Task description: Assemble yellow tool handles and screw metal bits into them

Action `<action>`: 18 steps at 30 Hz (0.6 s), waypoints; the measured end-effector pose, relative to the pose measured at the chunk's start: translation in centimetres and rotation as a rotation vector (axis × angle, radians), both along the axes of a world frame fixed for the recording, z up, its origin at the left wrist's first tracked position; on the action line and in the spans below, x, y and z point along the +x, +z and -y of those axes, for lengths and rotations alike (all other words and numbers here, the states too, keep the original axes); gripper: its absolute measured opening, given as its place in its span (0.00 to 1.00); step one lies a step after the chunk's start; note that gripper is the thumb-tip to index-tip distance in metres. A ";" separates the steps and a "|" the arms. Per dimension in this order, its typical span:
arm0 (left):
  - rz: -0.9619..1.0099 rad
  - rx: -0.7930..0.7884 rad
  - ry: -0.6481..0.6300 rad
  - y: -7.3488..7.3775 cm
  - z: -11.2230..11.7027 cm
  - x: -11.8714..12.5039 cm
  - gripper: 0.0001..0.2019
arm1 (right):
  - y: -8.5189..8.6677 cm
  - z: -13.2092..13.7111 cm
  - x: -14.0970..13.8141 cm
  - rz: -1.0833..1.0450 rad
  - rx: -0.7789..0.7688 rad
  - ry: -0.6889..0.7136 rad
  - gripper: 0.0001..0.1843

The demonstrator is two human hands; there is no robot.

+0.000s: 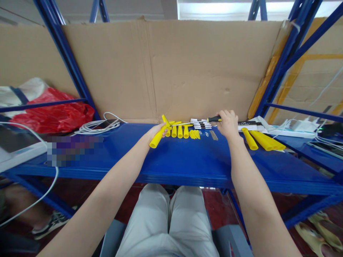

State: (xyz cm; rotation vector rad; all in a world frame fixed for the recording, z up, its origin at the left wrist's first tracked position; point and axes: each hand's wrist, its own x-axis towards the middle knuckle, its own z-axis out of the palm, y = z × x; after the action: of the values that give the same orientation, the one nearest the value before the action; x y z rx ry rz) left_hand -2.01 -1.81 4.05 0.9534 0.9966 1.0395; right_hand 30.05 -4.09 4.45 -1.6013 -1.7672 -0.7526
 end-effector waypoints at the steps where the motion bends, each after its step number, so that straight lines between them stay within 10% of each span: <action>1: 0.004 -0.002 -0.007 0.0 -0.1 0.0 0.13 | 0.1 0.1 -0.1 0.000 0.009 0.000 0.12; 18: 0.091 -0.017 -0.158 -1.0 -1.7 -1.1 0.15 | -0.2 0.0 -0.1 -0.095 0.039 -0.061 0.17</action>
State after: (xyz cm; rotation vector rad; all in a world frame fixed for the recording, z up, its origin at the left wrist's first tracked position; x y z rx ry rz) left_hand -3.10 -0.10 3.03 0.9468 0.8397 0.9320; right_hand 29.96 -4.07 4.21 -1.6436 -1.6335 -0.7223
